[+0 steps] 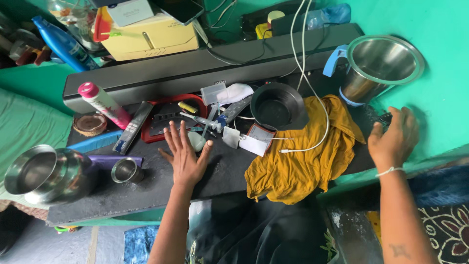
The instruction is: The person organizes a cluttered table by picking up and moving various items, including a card, a plastic cup, a metal container, and a yellow cloth. They wipe the metal container with the cloth and place it back on the table.
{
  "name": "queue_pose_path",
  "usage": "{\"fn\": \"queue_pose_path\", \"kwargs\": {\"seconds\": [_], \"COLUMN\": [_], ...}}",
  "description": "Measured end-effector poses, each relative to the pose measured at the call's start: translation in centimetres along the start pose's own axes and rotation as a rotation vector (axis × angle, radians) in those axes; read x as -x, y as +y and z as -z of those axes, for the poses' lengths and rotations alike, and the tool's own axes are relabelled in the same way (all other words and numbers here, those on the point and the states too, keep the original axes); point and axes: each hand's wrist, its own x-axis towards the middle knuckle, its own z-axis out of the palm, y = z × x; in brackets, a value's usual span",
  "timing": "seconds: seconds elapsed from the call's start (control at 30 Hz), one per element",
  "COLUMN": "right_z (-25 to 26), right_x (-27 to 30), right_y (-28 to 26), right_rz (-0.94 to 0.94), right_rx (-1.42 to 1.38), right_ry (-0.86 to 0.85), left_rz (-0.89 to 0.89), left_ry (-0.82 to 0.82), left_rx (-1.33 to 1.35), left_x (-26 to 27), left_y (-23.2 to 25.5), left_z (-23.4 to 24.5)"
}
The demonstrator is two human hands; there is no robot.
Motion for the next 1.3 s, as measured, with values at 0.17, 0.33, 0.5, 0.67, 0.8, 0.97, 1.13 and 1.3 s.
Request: {"fn": "queue_pose_path", "kwargs": {"seconds": [0.17,0.33,0.5,0.67,0.8,0.97,1.13,1.3], "right_z": [-1.7,0.6,4.0,5.2,5.4,3.9,1.0,-3.9], "right_x": [-0.7,-0.7,4.1,7.6,8.6,4.2,-1.7,-4.1], "right_y": [3.0,-0.3,-9.5,-19.8,-24.2,-17.5,-2.7,4.5], "right_rz": [0.022,-0.471,-0.625,-0.428,-0.155,-0.118,-0.066,-0.22], "right_rx": [0.059,-1.263,-1.395,-1.456,-1.331,-1.067,-0.044,0.341], "right_ry": [-0.049,-0.106,-0.325,-0.434,-0.514,-0.301,-0.139,-0.416], "left_rz": [0.005,-0.031,-0.202,-0.174,0.262,0.476,0.244,0.08], "left_ry": [-0.018,0.009,0.172,0.098,-0.333,-0.276,-0.069,0.064], "left_rx": [-0.02,-0.021,0.013,0.592,1.324,1.411,1.116,0.736], "left_x": [-0.1,-0.2,1.6,6.3,7.7,5.9,4.5,4.9], "left_y": [0.1,0.6,1.6,5.9,10.5,9.5,7.7,8.9], "left_z": [-0.1,0.1,1.3,0.9,0.9,0.2,-2.1,-2.0]}}
